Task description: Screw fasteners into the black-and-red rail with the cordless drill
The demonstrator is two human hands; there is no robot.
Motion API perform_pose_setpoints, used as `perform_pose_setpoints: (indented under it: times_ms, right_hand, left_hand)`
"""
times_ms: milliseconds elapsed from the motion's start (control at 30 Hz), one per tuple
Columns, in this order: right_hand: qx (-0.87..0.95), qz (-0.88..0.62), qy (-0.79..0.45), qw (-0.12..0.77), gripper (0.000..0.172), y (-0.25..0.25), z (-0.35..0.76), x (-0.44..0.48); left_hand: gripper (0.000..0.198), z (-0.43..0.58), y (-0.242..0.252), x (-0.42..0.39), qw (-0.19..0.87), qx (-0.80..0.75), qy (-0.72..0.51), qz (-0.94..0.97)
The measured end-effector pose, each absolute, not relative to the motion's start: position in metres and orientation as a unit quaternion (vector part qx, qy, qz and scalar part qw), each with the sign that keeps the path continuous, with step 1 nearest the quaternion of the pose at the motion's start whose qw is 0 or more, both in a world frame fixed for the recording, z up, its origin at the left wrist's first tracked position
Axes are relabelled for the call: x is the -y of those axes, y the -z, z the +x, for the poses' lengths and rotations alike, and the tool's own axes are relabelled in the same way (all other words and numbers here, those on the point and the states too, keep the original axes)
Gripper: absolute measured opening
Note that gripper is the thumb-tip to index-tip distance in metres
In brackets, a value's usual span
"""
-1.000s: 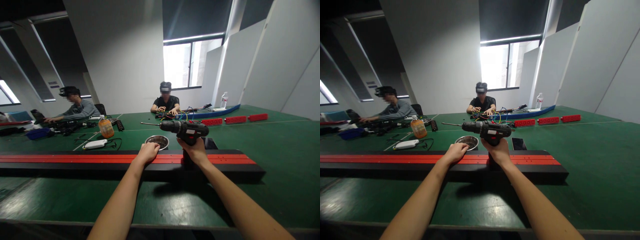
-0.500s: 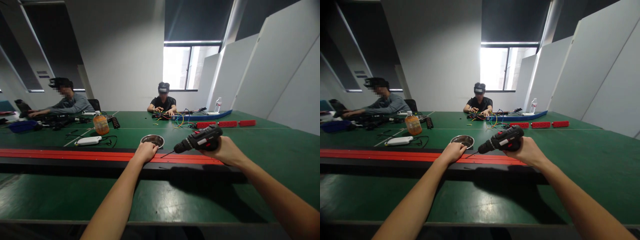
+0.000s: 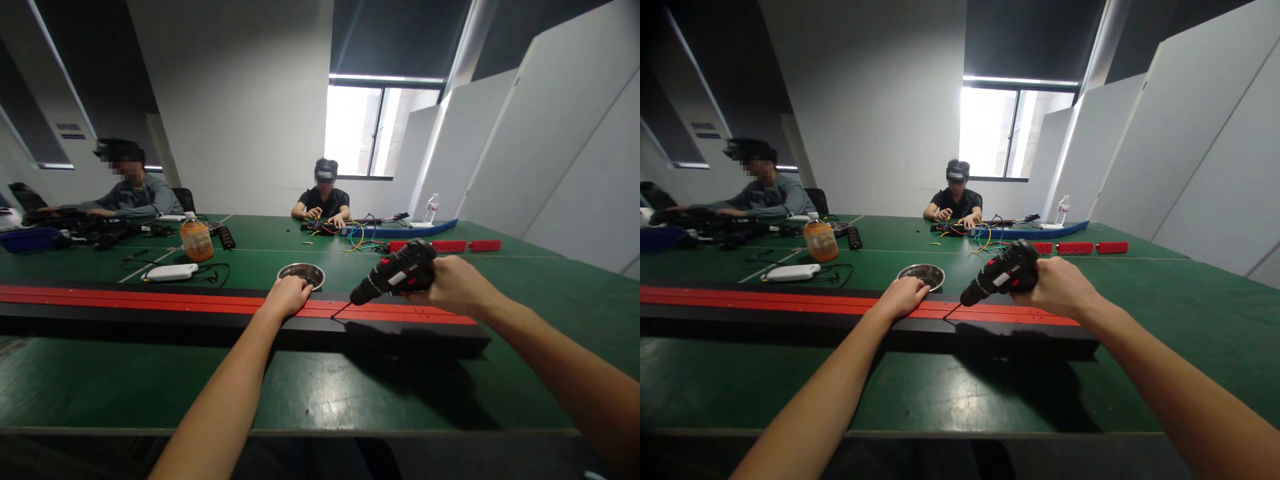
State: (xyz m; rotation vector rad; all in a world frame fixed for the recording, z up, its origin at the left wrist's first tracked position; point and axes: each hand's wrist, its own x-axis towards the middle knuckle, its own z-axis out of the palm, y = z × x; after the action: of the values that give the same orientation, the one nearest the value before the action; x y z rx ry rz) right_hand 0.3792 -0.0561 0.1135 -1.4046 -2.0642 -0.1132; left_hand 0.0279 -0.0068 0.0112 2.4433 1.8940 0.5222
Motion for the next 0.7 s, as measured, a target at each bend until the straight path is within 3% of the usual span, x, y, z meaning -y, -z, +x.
perform_pose_setpoints:
  times_ms: [133, 700]
  right_hand:
    - [0.824, -0.522, 0.103, 0.193, 0.024, -0.132, 0.371, 0.056]
    - [0.822, -0.529, 0.131, 0.165, 0.035, -0.149, 0.354, 0.057]
  left_hand:
    - [0.05, 0.027, -0.01, 0.006, 0.008, -0.604, -0.167, 0.779]
    - [0.05, 0.025, -0.007, 0.004, 0.016, -0.598, -0.177, 0.782]
